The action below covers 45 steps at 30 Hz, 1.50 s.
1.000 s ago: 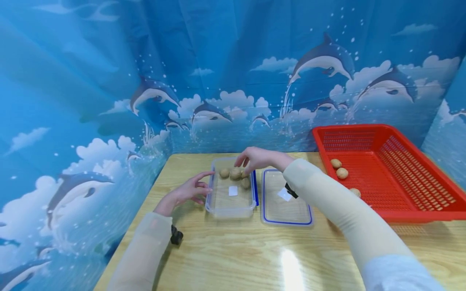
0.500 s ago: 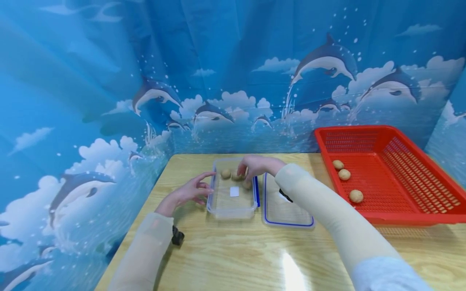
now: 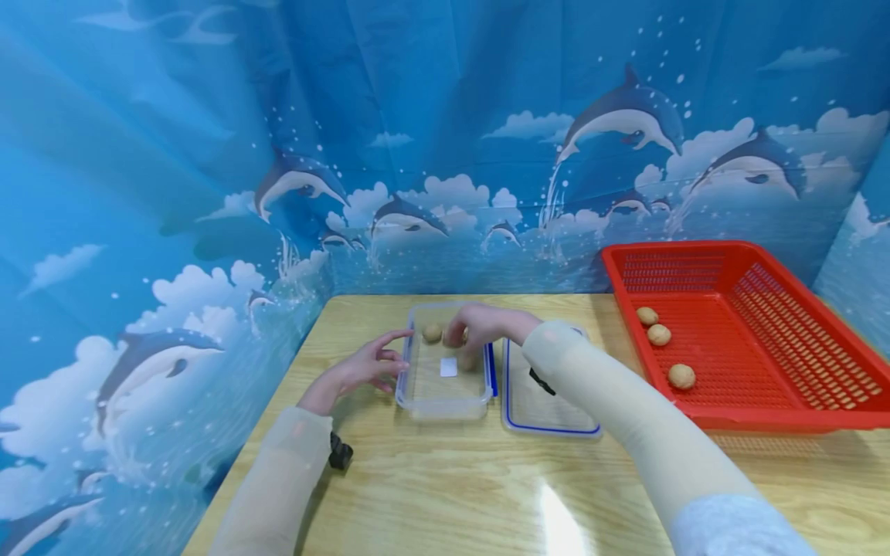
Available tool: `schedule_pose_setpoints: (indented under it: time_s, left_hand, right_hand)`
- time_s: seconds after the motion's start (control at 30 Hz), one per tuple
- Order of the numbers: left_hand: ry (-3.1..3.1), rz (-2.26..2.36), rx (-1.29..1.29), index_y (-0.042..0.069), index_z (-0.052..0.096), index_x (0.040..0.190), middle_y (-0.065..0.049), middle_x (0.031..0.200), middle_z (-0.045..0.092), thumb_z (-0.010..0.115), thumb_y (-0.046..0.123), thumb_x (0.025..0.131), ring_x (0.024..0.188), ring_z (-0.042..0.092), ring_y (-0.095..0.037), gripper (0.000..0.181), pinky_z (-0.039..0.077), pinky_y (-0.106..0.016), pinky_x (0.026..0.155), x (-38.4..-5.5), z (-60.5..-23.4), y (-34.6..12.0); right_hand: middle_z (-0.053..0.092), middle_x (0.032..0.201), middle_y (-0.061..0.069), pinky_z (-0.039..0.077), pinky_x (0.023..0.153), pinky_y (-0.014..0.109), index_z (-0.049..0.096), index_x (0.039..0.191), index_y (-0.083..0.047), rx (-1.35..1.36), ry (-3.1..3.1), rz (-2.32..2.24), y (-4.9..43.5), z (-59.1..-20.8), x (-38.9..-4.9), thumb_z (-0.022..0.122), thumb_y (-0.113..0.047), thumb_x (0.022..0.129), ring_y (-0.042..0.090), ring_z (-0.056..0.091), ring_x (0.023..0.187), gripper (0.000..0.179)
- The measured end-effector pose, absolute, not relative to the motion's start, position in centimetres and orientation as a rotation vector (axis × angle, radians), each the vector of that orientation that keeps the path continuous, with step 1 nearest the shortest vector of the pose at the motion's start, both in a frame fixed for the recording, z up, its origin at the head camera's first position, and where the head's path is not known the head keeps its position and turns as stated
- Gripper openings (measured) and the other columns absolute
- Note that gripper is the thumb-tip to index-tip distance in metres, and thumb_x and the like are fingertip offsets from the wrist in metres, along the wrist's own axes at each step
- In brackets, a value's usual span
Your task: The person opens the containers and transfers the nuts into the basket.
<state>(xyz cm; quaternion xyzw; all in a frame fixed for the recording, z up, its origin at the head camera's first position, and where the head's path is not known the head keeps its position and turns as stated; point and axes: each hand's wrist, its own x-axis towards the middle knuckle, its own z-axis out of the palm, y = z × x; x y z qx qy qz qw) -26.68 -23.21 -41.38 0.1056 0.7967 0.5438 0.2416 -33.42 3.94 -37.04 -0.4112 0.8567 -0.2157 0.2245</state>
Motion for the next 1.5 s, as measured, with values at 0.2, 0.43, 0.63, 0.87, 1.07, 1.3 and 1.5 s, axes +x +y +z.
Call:
schedule_pose_setpoints:
  time_s: [0.2,0.43,0.63,0.87,1.07,1.3,1.5]
  left_hand:
    - [2.175,1.485,0.307,0.021,0.025,0.154,-0.014,0.109,0.061,0.060,0.017,0.098,0.098,0.064,-0.027,0.066,0.058,-0.042,0.071,-26.8,-41.6,-23.3]
    - [2.164,1.495,0.314,0.021,0.025,0.154,-0.013,0.107,0.062,0.061,0.017,0.098,0.097,0.064,-0.027,0.067,0.058,-0.042,0.070,-26.8,-41.6,-23.4]
    - [2.172,1.490,0.312,0.021,0.026,0.154,-0.015,0.108,0.061,0.061,0.017,0.098,0.095,0.065,-0.026,0.066,0.058,-0.043,0.071,-26.7,-41.5,-23.3]
    - [2.168,1.492,0.324,0.020,0.025,0.155,-0.016,0.109,0.060,0.060,0.018,0.098,0.094,0.065,-0.026,0.067,0.058,-0.043,0.071,-26.6,-41.5,-23.3]
    - [2.170,1.490,0.323,0.021,0.024,0.155,-0.018,0.111,0.060,0.060,0.019,0.098,0.095,0.065,-0.026,0.067,0.058,-0.043,0.071,-26.6,-41.5,-23.3]
    - [2.159,1.491,0.328,0.021,0.023,0.155,-0.018,0.112,0.060,0.060,0.019,0.098,0.095,0.065,-0.027,0.067,0.058,-0.043,0.072,-26.6,-41.5,-23.2]
    - [2.141,1.514,0.324,0.020,0.023,0.155,-0.016,0.109,0.061,0.061,0.018,0.098,0.096,0.065,-0.027,0.069,0.058,-0.043,0.070,-26.6,-41.5,-23.5]
  right_hand:
    - [0.066,0.118,0.009,0.050,0.091,0.030,0.065,0.123,-0.001,-1.132,2.317,-0.650,3.6,-36.9,-33.1,0.074,0.001,0.080,0.023,0.061,0.109,0.043]
    - [0.067,0.115,0.008,0.049,0.091,0.030,0.066,0.123,-0.003,-1.161,2.376,-0.528,3.6,-37.2,-32.9,0.077,-0.004,0.081,0.022,0.060,0.108,0.043]
    - [0.068,0.108,0.003,0.049,0.090,0.028,0.071,0.113,-0.005,-1.248,2.395,-0.402,2.9,-38.1,-32.7,0.076,-0.003,0.079,0.019,0.061,0.104,0.035]
    - [0.069,0.108,0.001,0.050,0.087,0.026,0.072,0.112,-0.007,-1.272,2.385,-0.387,1.8,-39.2,-32.3,0.077,0.004,0.074,0.017,0.062,0.101,0.039]
    - [0.069,0.109,0.002,0.051,0.083,0.025,0.073,0.111,-0.008,-1.321,2.392,-0.391,1.7,-39.3,-31.9,0.075,0.010,0.071,0.017,0.062,0.098,0.044]
    - [0.068,0.113,0.001,0.051,0.082,0.025,0.073,0.113,-0.011,-1.322,2.414,-0.351,1.8,-39.3,-31.8,0.074,0.009,0.072,0.015,0.062,0.098,0.045]
    - [0.066,0.111,0.003,0.051,0.079,0.026,0.072,0.114,-0.009,-1.302,2.408,-0.383,1.9,-38.9,-31.9,0.074,0.008,0.072,0.016,0.060,0.092,0.045]
